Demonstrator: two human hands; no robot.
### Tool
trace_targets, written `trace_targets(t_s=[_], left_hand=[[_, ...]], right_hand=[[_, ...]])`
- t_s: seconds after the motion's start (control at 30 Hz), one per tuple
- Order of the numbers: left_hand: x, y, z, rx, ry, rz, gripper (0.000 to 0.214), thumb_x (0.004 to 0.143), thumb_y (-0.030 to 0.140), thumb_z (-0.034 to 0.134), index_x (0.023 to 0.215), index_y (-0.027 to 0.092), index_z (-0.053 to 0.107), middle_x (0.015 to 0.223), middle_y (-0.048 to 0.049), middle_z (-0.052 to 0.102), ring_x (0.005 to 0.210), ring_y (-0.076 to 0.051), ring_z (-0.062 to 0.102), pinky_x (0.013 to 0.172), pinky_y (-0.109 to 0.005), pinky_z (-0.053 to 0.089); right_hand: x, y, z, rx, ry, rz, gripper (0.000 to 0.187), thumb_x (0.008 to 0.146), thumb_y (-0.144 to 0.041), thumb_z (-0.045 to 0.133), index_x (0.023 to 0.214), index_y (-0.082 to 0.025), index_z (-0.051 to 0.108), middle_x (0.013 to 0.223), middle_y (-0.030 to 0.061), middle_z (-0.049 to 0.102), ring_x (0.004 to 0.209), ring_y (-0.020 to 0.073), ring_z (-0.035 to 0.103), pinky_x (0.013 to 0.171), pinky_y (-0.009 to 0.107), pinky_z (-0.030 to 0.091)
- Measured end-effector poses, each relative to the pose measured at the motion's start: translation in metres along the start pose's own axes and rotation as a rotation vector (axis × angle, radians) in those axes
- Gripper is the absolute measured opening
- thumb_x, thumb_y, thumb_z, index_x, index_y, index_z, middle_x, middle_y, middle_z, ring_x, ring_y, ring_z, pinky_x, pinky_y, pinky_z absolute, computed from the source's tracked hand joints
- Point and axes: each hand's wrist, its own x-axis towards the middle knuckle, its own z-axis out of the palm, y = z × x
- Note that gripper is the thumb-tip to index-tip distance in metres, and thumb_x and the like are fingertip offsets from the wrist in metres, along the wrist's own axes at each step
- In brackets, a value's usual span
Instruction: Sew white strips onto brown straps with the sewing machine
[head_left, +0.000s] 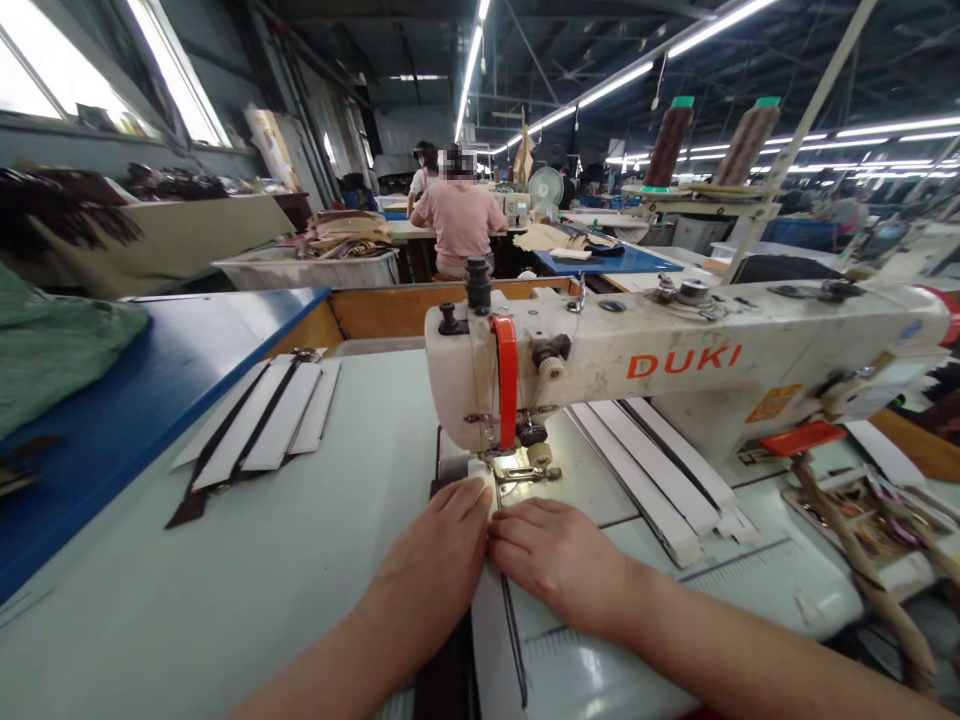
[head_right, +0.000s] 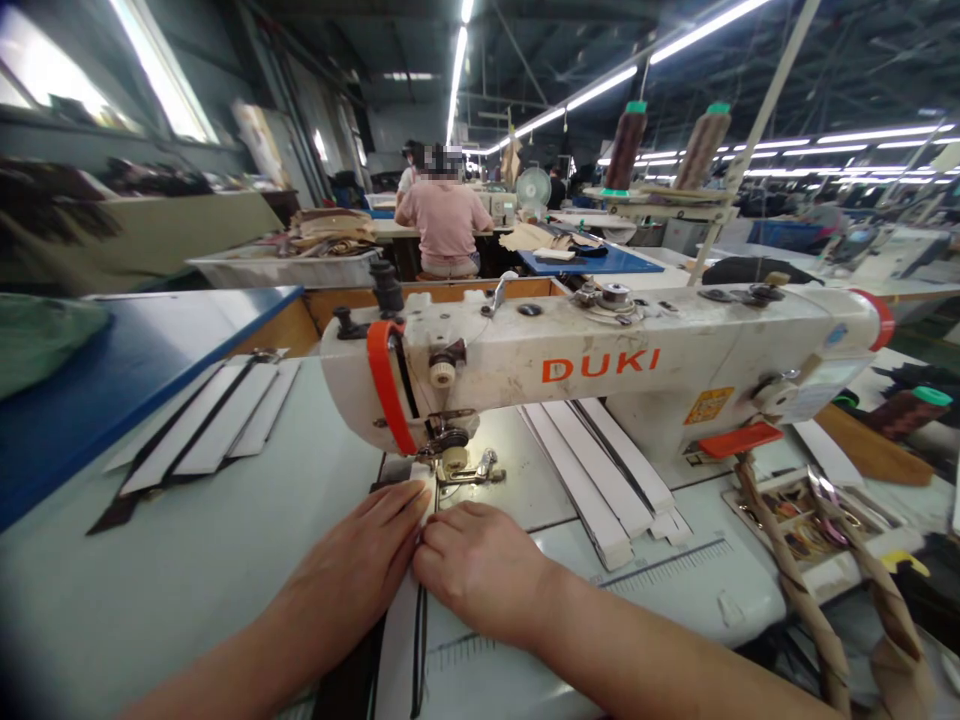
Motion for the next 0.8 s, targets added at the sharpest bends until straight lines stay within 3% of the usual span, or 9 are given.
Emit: trace_targets(t_s=[0.17,0.57,0.67,0.8], left_hand=[[0.007,0.0,-0.005,0.051,0.09,0.043,0.031,0.087,0.001,0.038,0.095,0.011,0.066,0.096,-0.0091,0.068,0.095,-0.022,0.061,0.093,-0.034,0.047],[0.006,-0.002,-0.003,0.011,0.106,0.031,0.031,0.089,0.004,0.036,0.099,0.008,0.065,0.099,-0.0124,0.068,0.093,-0.023,0.062,0.089,-0.036,0.051],[0.004,-0.003,-0.002,0.003,0.103,0.03,0.034,0.091,0.006,0.033,0.104,0.008,0.065,0.103,-0.0129,0.069,0.098,-0.023,0.063,0.092,-0.036,0.051],[-0.007,-0.002,0.003,-0.005,0.095,0.036,0.039,0.094,0.009,0.029,0.117,0.005,0.06,0.119,-0.0162,0.066,0.115,-0.023,0.059,0.099,-0.039,0.049]], right_hand=[[0.001,0.004,0.001,0.019,0.011,-0.003,0.012,0.093,-0.018,0.054,0.085,-0.013,0.061,0.095,0.0072,0.067,0.093,0.0201,0.06,0.087,0.032,0.05],[0.002,0.003,-0.001,0.023,0.02,0.013,0.014,0.091,-0.019,0.057,0.079,-0.014,0.06,0.084,0.0044,0.065,0.083,0.0196,0.06,0.081,0.032,0.052],[0.003,0.003,0.0,0.017,0.005,0.026,0.011,0.09,-0.019,0.059,0.081,-0.014,0.061,0.086,0.0051,0.067,0.086,0.0203,0.061,0.083,0.033,0.052],[-0.002,-0.001,-0.003,0.007,-0.014,0.056,0.009,0.091,-0.016,0.057,0.095,-0.011,0.064,0.106,0.0091,0.068,0.099,0.0207,0.062,0.091,0.033,0.05]])
